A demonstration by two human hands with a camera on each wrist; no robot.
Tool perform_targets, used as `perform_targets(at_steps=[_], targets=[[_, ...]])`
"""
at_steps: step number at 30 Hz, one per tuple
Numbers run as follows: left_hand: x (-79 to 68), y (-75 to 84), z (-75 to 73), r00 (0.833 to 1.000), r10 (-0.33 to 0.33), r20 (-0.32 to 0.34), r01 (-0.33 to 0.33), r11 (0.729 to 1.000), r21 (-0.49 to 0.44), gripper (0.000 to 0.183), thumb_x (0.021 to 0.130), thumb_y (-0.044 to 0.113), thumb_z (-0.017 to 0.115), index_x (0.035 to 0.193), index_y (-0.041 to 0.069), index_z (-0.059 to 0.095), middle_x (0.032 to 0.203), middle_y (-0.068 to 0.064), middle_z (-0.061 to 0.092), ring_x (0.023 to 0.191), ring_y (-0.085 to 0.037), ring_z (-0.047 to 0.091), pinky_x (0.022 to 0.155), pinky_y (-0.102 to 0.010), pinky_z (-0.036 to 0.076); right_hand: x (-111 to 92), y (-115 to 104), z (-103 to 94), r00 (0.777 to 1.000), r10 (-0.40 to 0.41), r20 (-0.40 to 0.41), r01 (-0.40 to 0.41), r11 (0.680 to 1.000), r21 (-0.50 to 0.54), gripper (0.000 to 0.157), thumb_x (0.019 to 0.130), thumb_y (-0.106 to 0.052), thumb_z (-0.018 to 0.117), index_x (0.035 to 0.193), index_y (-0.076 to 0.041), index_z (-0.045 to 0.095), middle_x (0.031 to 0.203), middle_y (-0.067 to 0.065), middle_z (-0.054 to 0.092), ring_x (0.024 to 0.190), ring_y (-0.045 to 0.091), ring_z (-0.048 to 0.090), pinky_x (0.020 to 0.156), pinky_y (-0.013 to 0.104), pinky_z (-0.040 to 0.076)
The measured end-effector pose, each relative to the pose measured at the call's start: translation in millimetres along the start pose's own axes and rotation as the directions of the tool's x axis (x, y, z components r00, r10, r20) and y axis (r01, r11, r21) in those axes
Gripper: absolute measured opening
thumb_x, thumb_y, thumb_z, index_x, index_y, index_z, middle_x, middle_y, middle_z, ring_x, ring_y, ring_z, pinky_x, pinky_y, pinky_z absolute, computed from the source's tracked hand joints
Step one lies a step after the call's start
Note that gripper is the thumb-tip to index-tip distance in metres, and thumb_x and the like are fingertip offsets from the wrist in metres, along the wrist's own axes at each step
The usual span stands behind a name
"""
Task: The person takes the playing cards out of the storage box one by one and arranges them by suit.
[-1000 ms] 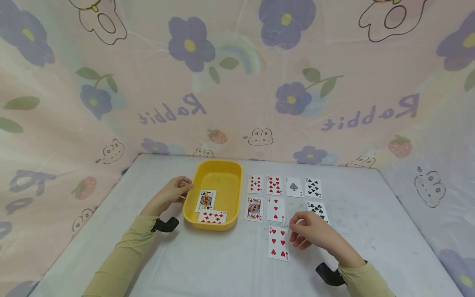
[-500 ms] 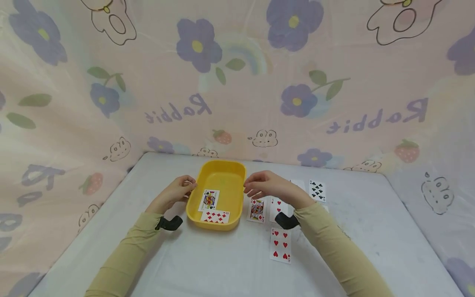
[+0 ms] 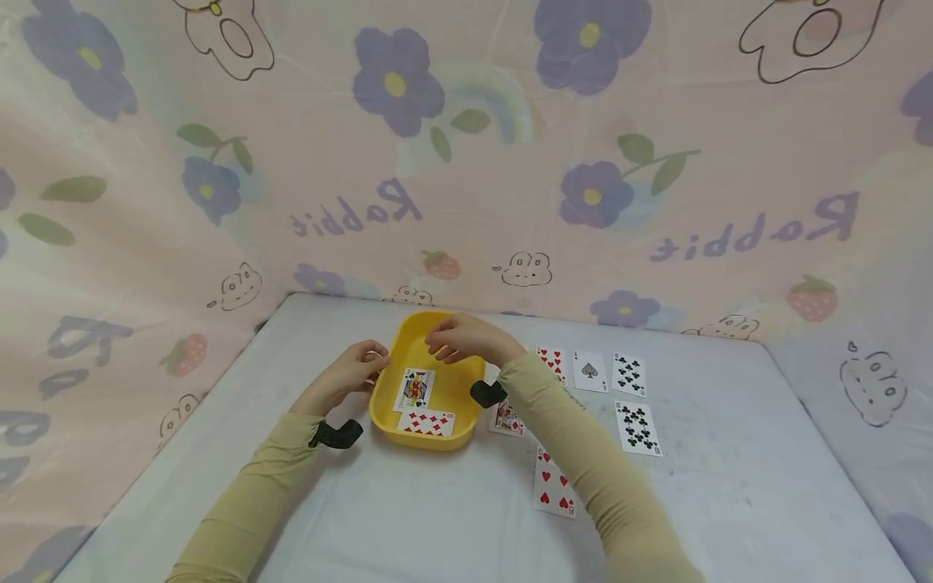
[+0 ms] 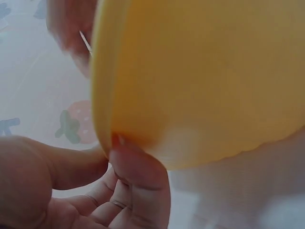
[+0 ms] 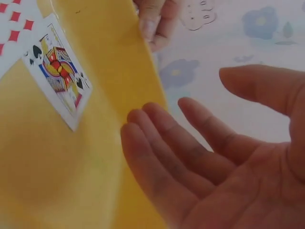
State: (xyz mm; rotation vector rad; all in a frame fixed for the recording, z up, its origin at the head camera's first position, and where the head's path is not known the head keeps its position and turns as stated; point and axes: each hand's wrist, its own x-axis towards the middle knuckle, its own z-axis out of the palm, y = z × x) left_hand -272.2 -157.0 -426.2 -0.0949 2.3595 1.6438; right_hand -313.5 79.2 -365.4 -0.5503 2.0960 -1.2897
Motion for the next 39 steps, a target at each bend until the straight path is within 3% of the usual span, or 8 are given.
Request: perform_targets(at_steps=[5, 10, 17, 27, 34, 39], targets=[[0.4, 3.6, 3.6, 1.0, -0.003, -0.006, 0.003, 1.0, -0.002, 0.015, 0.1, 0.016, 0.052, 0.108, 0.003, 0.051, 0.082, -0.009, 0.059, 0.066, -0.018, 0.055, 0.054, -0.027, 0.05, 25.2, 7.5, 9.0, 0.999, 0.053, -0.009, -0.053, 0.998, 0.018, 0.042, 0.096, -0.021, 0.057, 0.127, 0.007, 0.052, 0.122, 0.025, 0.057, 0.112, 0.038, 0.056, 0.092, 0.042, 0.048], [0.7, 3.4, 6.3, 1.0, -0.005, 0.0, 0.005, 1.0, 0.004, 0.016, 0.1, 0.016, 0.053, 0.108, 0.003, 0.051, 0.082, -0.009, 0.059, 0.066, -0.017, 0.055, 0.055, -0.028, 0.051, 37.1, 20.9, 13.6, 0.991, 0.115, -0.062, -0.116, 0.993, -0.015, 0.037, 0.096, -0.022, 0.057, 0.123, 0.003, 0.054, 0.117, 0.022, 0.059, 0.106, 0.035, 0.057, 0.092, 0.043, 0.048], [-0.4, -0.2, 7.6, 1.0, -0.022, -0.003, 0.022, 1.0, 0.007, 0.016, 0.099, 0.017, 0.053, 0.108, 0.004, 0.051, 0.081, -0.009, 0.058, 0.067, -0.017, 0.054, 0.055, -0.028, 0.051, 38.1, 25.5, 18.9, 0.987, 0.158, -0.032, -0.159, 0.987, -0.035, 0.039, 0.097, -0.024, 0.054, 0.122, 0.006, 0.056, 0.11, 0.022, 0.064, 0.104, 0.036, 0.06, 0.092, 0.045, 0.048], [-1.4, -0.1, 4.8, 1.0, -0.008, -0.007, 0.008, 1.0, 0.013, 0.017, 0.099, 0.017, 0.053, 0.108, 0.004, 0.051, 0.081, -0.009, 0.058, 0.067, -0.018, 0.054, 0.055, -0.029, 0.051, 38.3, 22.8, 24.5, 0.977, 0.201, 0.07, -0.196, 0.978, -0.07, 0.036, 0.095, -0.022, 0.057, 0.116, 0.007, 0.06, 0.099, 0.023, 0.068, 0.09, 0.034, 0.068, 0.081, 0.041, 0.054], [-1.1, 0.3, 3.5, 1.0, -0.019, -0.019, 0.019, 1.0, 0.016, 0.016, 0.099, 0.017, 0.054, 0.108, 0.004, 0.051, 0.084, -0.01, 0.058, 0.069, -0.018, 0.054, 0.055, -0.028, 0.052, 39.3, 23.4, 26.3, 0.972, 0.217, 0.096, -0.205, 0.971, -0.12, 0.032, 0.093, -0.024, 0.062, 0.113, 0.001, 0.062, 0.096, 0.017, 0.069, 0.086, 0.03, 0.068, 0.077, 0.037, 0.055], [-2.5, -0.3, 2.5, 1.0, -0.014, -0.022, 0.014, 1.0, 0.012, 0.016, 0.099, 0.017, 0.053, 0.108, 0.004, 0.051, 0.086, -0.013, 0.059, 0.068, -0.018, 0.055, 0.055, -0.029, 0.052, 37.0, 21.9, 27.6, 0.974, 0.205, 0.101, -0.184, 0.966, -0.181, 0.02, 0.091, -0.02, 0.066, 0.105, -0.005, 0.066, 0.092, 0.01, 0.069, 0.081, 0.024, 0.064, 0.074, 0.033, 0.052]])
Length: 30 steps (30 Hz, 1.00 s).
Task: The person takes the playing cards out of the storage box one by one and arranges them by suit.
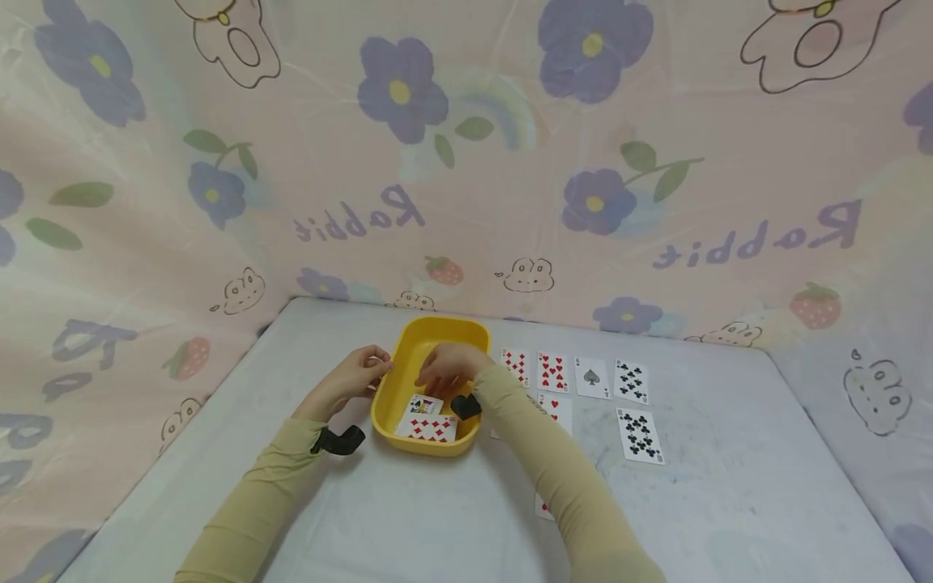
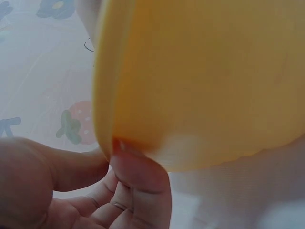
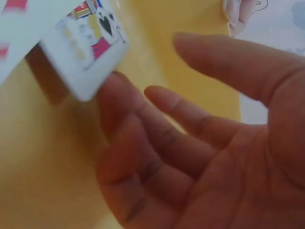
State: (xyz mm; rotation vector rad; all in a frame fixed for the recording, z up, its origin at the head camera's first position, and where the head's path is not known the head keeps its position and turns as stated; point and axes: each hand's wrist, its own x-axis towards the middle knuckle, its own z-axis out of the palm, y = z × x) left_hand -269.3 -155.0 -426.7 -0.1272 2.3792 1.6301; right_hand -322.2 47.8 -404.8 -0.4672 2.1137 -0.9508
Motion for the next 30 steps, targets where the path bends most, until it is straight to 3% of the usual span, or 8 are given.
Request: perform_targets(at_steps=[5, 9, 14, 18, 22, 27, 30], targets=[[1.6, 1.1, 1.9, 1.0, 0.006, 0.006, -0.006, 1.0, 0.007, 0.016, 0.099, 0.017, 0.053, 0.108, 0.004, 0.052, 0.086, -0.014, 0.06, 0.067, -0.018, 0.055, 0.055, -0.028, 0.052, -4.1, 0.0, -1.8, 1.0, -0.024, 0.012, 0.025, 0.997, -0.075, 0.013, 0.087, -0.011, 0.069, 0.1, -0.008, 0.071, 0.081, 0.005, 0.066, 0.067, 0.016, 0.052, 0.061, 0.025, 0.042], [3.1, -0.2, 2.2, 1.0, 0.019, 0.007, -0.019, 1.0, 0.002, 0.016, 0.099, 0.017, 0.053, 0.107, 0.004, 0.051, 0.084, -0.012, 0.058, 0.067, -0.018, 0.054, 0.054, -0.028, 0.051, -7.1, -0.6, -4.6, 0.998, -0.065, -0.004, 0.064, 0.994, -0.083, 0.012, 0.088, -0.004, 0.065, 0.1, -0.004, 0.068, 0.08, 0.005, 0.064, 0.066, 0.014, 0.05, 0.062, 0.024, 0.043], [1.9, -2.2, -0.1, 1.0, 0.028, 0.013, -0.028, 1.0, -0.008, 0.015, 0.1, 0.015, 0.052, 0.107, 0.002, 0.05, 0.081, -0.012, 0.057, 0.065, -0.017, 0.053, 0.053, -0.028, 0.051, -14.3, 0.8, -12.3, 0.979, -0.19, -0.068, 0.178, 0.972, -0.156, 0.013, 0.089, 0.0, 0.063, 0.102, -0.001, 0.063, 0.082, 0.007, 0.061, 0.069, 0.017, 0.052, 0.066, 0.029, 0.048], [1.1, 0.8, -4.5, 0.999, 0.036, 0.014, -0.036, 0.999, -0.005, 0.015, 0.1, 0.014, 0.05, 0.107, 0.001, 0.05, 0.079, -0.01, 0.053, 0.066, -0.017, 0.052, 0.052, -0.027, 0.05, -29.1, -0.3, -27.3, 0.941, -0.299, -0.16, 0.242, 0.922, -0.302, 0.022, 0.088, 0.001, 0.062, 0.109, -0.002, 0.065, 0.092, 0.007, 0.062, 0.077, 0.018, 0.056, 0.069, 0.03, 0.051], [1.8, 5.0, -6.9, 0.998, 0.055, 0.012, -0.055, 0.998, 0.007, 0.017, 0.101, 0.016, 0.049, 0.107, 0.0, 0.05, 0.081, -0.01, 0.052, 0.069, -0.018, 0.052, 0.054, -0.027, 0.05, -53.9, 3.8, -46.4, 0.89, -0.362, -0.278, 0.249, 0.896, -0.368, 0.028, 0.088, 0.002, 0.061, 0.114, -0.005, 0.068, 0.101, 0.007, 0.065, 0.082, 0.019, 0.058, 0.067, 0.028, 0.051], [-1.5, 0.5, -4.5, 0.999, 0.011, 0.038, -0.012, 1.0, 0.017, 0.018, 0.101, 0.016, 0.049, 0.107, -0.001, 0.05, 0.081, -0.009, 0.051, 0.069, -0.018, 0.052, 0.055, -0.027, 0.051, -89.1, 28.6, -55.5, 0.826, -0.387, -0.409, 0.268, 0.909, -0.319, 0.024, 0.088, 0.0, 0.062, 0.112, -0.001, 0.066, 0.102, 0.011, 0.064, 0.084, 0.024, 0.063, 0.068, 0.033, 0.054], [-0.9, -0.9, -5.0, 0.999, 0.015, 0.039, -0.016, 1.0, 0.012, 0.018, 0.101, 0.015, 0.049, 0.107, -0.002, 0.05, 0.082, -0.011, 0.052, 0.069, -0.018, 0.052, 0.055, -0.027, 0.051, -108.5, 45.9, -60.6, 0.796, -0.369, -0.481, 0.301, 0.929, -0.214, 0.023, 0.09, -0.001, 0.061, 0.113, 0.004, 0.061, 0.104, 0.017, 0.062, 0.085, 0.028, 0.065, 0.071, 0.04, 0.055]])
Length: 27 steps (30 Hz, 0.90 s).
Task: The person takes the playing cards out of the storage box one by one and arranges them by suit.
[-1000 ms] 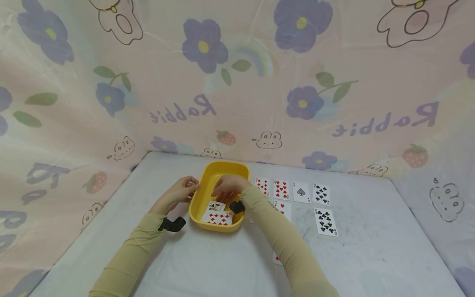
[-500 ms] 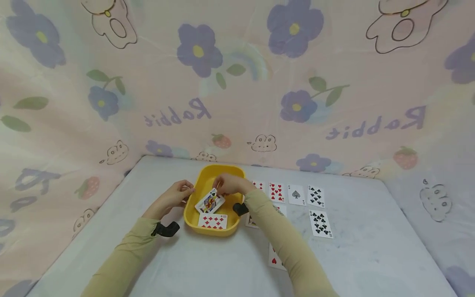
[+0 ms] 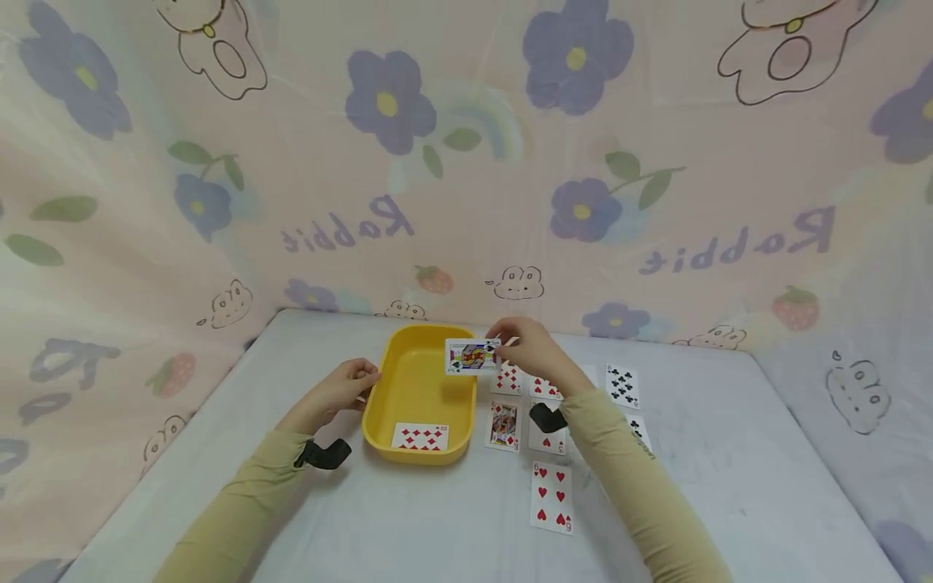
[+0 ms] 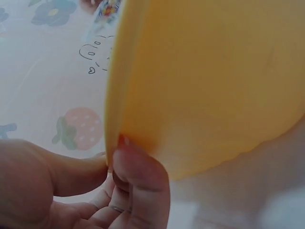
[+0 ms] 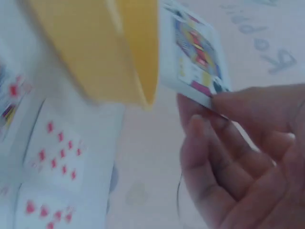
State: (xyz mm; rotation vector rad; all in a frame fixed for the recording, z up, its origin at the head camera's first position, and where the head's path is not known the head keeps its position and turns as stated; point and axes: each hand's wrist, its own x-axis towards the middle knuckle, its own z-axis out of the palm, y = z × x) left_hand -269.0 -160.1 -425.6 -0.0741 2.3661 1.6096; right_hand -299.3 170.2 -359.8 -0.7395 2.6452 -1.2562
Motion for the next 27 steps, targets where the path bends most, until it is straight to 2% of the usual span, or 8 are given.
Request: perform_targets(at_steps=[3, 6, 8, 13, 18, 21, 25, 27], targets=[[1.6, -0.6, 2.1, 1.0, 0.017, 0.002, -0.017, 1.0, -0.004, 0.019, 0.101, 0.015, 0.048, 0.107, -0.002, 0.05, 0.083, -0.013, 0.053, 0.069, -0.019, 0.053, 0.055, -0.027, 0.051, -22.4, 17.6, -13.0, 0.994, 0.088, -0.063, -0.077, 0.984, 0.16, 0.025, 0.093, -0.003, 0.058, 0.116, 0.008, 0.055, 0.106, 0.022, 0.059, 0.086, 0.03, 0.065, 0.074, 0.042, 0.055], [1.3, 1.1, 2.5, 1.0, 0.022, -0.001, -0.022, 1.0, 0.004, 0.018, 0.102, 0.015, 0.048, 0.107, -0.002, 0.05, 0.084, -0.015, 0.054, 0.069, -0.019, 0.053, 0.054, -0.027, 0.051, -45.4, 36.2, -22.1, 0.972, 0.212, -0.096, -0.175, 0.938, 0.3, 0.029, 0.095, -0.007, 0.057, 0.118, 0.01, 0.05, 0.105, 0.021, 0.06, 0.088, 0.027, 0.065, 0.078, 0.04, 0.055], [-0.1, 2.2, 2.4, 1.0, 0.013, -0.005, -0.013, 1.0, 0.014, 0.017, 0.102, 0.015, 0.048, 0.107, -0.001, 0.05, 0.084, -0.014, 0.054, 0.069, -0.02, 0.053, 0.054, -0.027, 0.05, -61.5, 48.9, -25.0, 0.955, 0.278, -0.104, -0.226, 0.908, 0.353, 0.031, 0.095, -0.01, 0.058, 0.117, 0.009, 0.048, 0.103, 0.017, 0.063, 0.089, 0.022, 0.066, 0.08, 0.037, 0.054], [-1.5, 1.7, 2.1, 1.0, 0.003, -0.009, -0.002, 0.999, 0.035, 0.016, 0.101, 0.016, 0.049, 0.106, 0.0, 0.049, 0.082, -0.011, 0.052, 0.07, -0.021, 0.053, 0.055, -0.027, 0.051, -105.4, 73.9, -27.9, 0.923, 0.379, -0.071, -0.314, 0.845, 0.432, 0.033, 0.096, -0.016, 0.059, 0.115, 0.009, 0.047, 0.104, 0.014, 0.065, 0.093, 0.014, 0.064, 0.084, 0.032, 0.052], [-1.3, -1.0, 2.3, 1.0, 0.003, -0.001, -0.003, 0.999, 0.038, 0.016, 0.102, 0.015, 0.048, 0.107, 0.0, 0.049, 0.082, -0.013, 0.051, 0.068, -0.019, 0.05, 0.054, -0.027, 0.051, -142.6, 91.1, -29.6, 0.882, 0.471, 0.005, -0.401, 0.745, 0.533, 0.034, 0.096, -0.021, 0.06, 0.113, 0.005, 0.048, 0.108, 0.01, 0.06, 0.096, 0.015, 0.063, 0.084, 0.03, 0.052], [-1.6, -1.2, 2.0, 1.0, 0.0, 0.006, 0.0, 0.999, 0.033, 0.017, 0.102, 0.015, 0.048, 0.107, -0.001, 0.049, 0.084, -0.015, 0.052, 0.068, -0.019, 0.05, 0.054, -0.028, 0.051, -157.6, 97.8, -28.6, 0.868, 0.497, 0.028, -0.415, 0.692, 0.59, 0.025, 0.096, -0.019, 0.06, 0.11, 0.001, 0.051, 0.107, 0.007, 0.06, 0.096, 0.017, 0.064, 0.082, 0.031, 0.052], [-0.7, 0.4, 1.4, 1.0, 0.006, 0.003, -0.006, 0.999, 0.044, 0.017, 0.102, 0.016, 0.048, 0.107, 0.0, 0.049, 0.086, -0.017, 0.052, 0.069, -0.02, 0.051, 0.055, -0.027, 0.051, -166.9, 103.4, -24.8, 0.873, 0.486, 0.034, -0.384, 0.643, 0.662, 0.009, 0.096, -0.013, 0.057, 0.102, -0.006, 0.056, 0.103, 0.004, 0.062, 0.094, 0.017, 0.064, 0.081, 0.031, 0.052], [-0.9, 1.4, 1.5, 1.0, 0.011, 0.006, -0.011, 0.999, 0.048, 0.018, 0.102, 0.016, 0.048, 0.108, -0.001, 0.049, 0.086, -0.017, 0.052, 0.069, -0.02, 0.053, 0.055, -0.028, 0.052, -167.5, 105.7, -20.7, 0.877, 0.479, 0.025, -0.36, 0.623, 0.694, 0.006, 0.096, -0.011, 0.057, 0.101, -0.007, 0.056, 0.102, 0.004, 0.062, 0.094, 0.016, 0.064, 0.082, 0.03, 0.052]])
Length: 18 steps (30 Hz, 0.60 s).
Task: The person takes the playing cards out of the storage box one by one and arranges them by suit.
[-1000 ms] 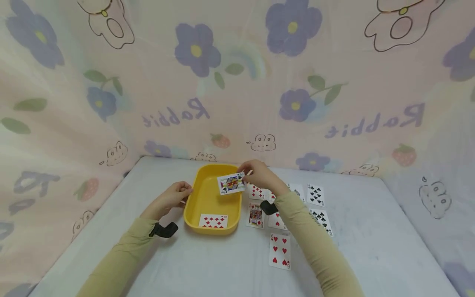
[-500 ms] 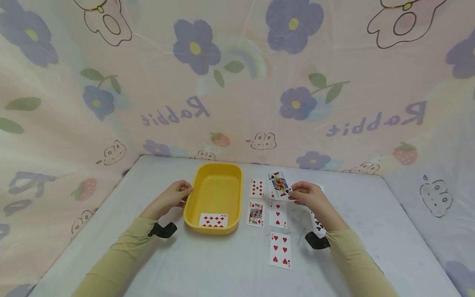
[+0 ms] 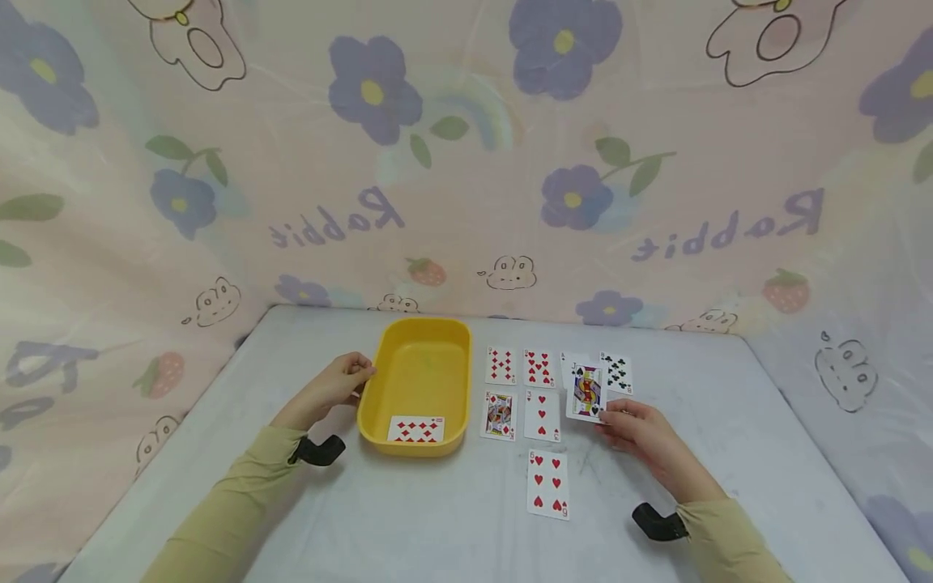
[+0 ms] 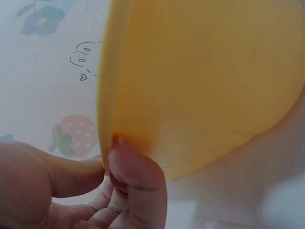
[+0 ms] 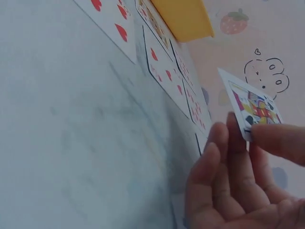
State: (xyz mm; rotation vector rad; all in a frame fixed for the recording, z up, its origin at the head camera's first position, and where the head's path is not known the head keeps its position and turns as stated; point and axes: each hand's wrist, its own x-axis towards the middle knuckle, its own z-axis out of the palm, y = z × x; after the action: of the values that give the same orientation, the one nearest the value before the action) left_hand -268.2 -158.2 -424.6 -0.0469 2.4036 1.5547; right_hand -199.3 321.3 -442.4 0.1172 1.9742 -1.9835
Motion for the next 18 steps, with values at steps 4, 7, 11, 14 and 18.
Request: perform_targets(at_steps=[4, 7, 11, 14, 18], targets=[[-2.5, 0.9, 0.0, 1.0, -0.002, -0.006, 0.002, 1.0, -0.011, 0.018, 0.102, 0.016, 0.048, 0.108, -0.001, 0.049, 0.086, -0.017, 0.053, 0.069, -0.021, 0.054, 0.056, -0.029, 0.052, 6.3, 5.4, 4.8, 0.999, -0.019, -0.035, 0.022, 0.996, 0.086, 0.015, 0.097, -0.011, 0.056, 0.109, -0.003, 0.051, 0.1, 0.004, 0.062, 0.092, 0.015, 0.064, 0.085, 0.031, 0.052], [-3.9, -0.6, 1.1, 1.0, -0.011, -0.008, 0.011, 1.0, -0.011, 0.018, 0.102, 0.016, 0.048, 0.108, -0.001, 0.049, 0.086, -0.017, 0.053, 0.069, -0.021, 0.053, 0.056, -0.029, 0.052, 8.1, 8.2, 4.9, 0.997, -0.02, -0.079, 0.03, 0.992, 0.126, 0.023, 0.098, -0.012, 0.054, 0.115, 0.001, 0.044, 0.098, 0.002, 0.061, 0.092, 0.014, 0.064, 0.085, 0.031, 0.051], [-4.0, -2.2, 1.8, 1.0, -0.014, -0.001, 0.014, 1.0, -0.002, 0.019, 0.102, 0.016, 0.048, 0.109, -0.002, 0.049, 0.086, -0.017, 0.054, 0.069, -0.021, 0.054, 0.056, -0.029, 0.053, 7.4, 10.5, 1.1, 0.994, -0.016, -0.109, 0.032, 0.988, 0.151, 0.024, 0.099, -0.011, 0.051, 0.116, 0.002, 0.04, 0.098, 0.002, 0.06, 0.092, 0.015, 0.064, 0.086, 0.031, 0.051], [-3.1, -1.7, 1.5, 1.0, 0.0, -0.005, 0.0, 1.0, -0.002, 0.018, 0.101, 0.015, 0.048, 0.108, -0.002, 0.049, 0.087, -0.018, 0.055, 0.069, -0.022, 0.055, 0.056, -0.029, 0.053, 6.1, 8.9, -0.7, 0.994, -0.032, -0.108, 0.046, 0.99, 0.132, 0.026, 0.1, -0.013, 0.051, 0.117, 0.004, 0.04, 0.1, 0.002, 0.059, 0.093, 0.014, 0.064, 0.087, 0.031, 0.051], [-1.5, -0.7, 1.2, 1.0, 0.005, -0.004, -0.005, 1.0, -0.005, 0.019, 0.101, 0.014, 0.048, 0.109, -0.003, 0.049, 0.088, -0.019, 0.057, 0.07, -0.022, 0.057, 0.056, -0.029, 0.053, 1.0, 3.7, 1.9, 0.985, -0.079, -0.156, 0.078, 0.997, -0.012, 0.035, 0.099, -0.017, 0.053, 0.119, 0.007, 0.038, 0.1, 0.003, 0.059, 0.091, 0.011, 0.063, 0.083, 0.029, 0.052]])
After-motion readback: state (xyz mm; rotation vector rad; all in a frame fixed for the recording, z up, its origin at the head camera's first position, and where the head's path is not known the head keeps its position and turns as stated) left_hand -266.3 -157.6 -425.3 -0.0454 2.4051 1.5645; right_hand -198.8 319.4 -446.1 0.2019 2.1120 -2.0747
